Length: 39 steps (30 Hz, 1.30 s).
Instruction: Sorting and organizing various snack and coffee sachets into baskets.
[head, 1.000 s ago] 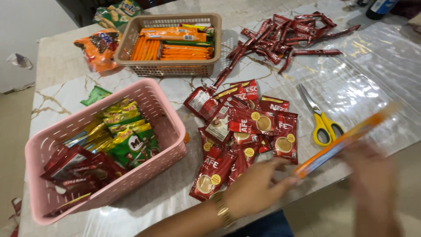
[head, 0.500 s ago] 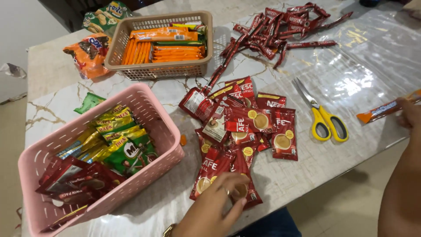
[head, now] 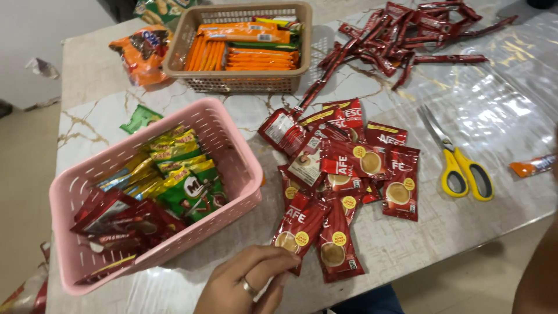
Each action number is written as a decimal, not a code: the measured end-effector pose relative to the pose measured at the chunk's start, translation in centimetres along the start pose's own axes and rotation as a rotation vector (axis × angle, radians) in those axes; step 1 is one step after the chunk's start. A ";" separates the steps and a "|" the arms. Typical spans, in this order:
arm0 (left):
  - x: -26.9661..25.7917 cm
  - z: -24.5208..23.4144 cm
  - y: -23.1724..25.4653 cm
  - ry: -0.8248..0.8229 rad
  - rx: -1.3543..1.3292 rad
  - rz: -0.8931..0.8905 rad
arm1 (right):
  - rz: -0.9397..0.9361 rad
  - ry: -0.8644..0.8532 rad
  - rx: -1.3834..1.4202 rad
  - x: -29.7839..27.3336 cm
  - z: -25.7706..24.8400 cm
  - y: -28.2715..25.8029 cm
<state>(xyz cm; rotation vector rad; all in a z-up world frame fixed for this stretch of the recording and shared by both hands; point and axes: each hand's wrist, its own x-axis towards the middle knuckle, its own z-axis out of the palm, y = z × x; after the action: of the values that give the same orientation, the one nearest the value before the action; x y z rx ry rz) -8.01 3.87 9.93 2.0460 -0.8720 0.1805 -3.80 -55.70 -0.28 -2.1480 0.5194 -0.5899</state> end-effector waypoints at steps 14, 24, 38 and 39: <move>-0.1 -2.2 1.0 -0.055 0.118 -0.026 | -0.714 -0.553 -0.507 -6.5 16.2 -22.3; -7.7 -9.6 -0.7 0.504 0.489 0.038 | -0.527 -0.489 0.054 -5.4 16.7 -27.5; -1.9 -21.2 -4.0 -0.629 0.658 -0.171 | -0.776 -1.059 0.319 -16.1 24.2 -45.3; -2.1 -21.0 -4.3 -0.670 0.742 -0.261 | -0.638 -1.141 0.215 -16.1 24.8 -45.8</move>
<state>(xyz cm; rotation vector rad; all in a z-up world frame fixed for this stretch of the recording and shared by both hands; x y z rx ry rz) -2.83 22.78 18.83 2.9757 -1.0059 -0.4149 4.73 -5.56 19.29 -2.0211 -0.8225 0.3071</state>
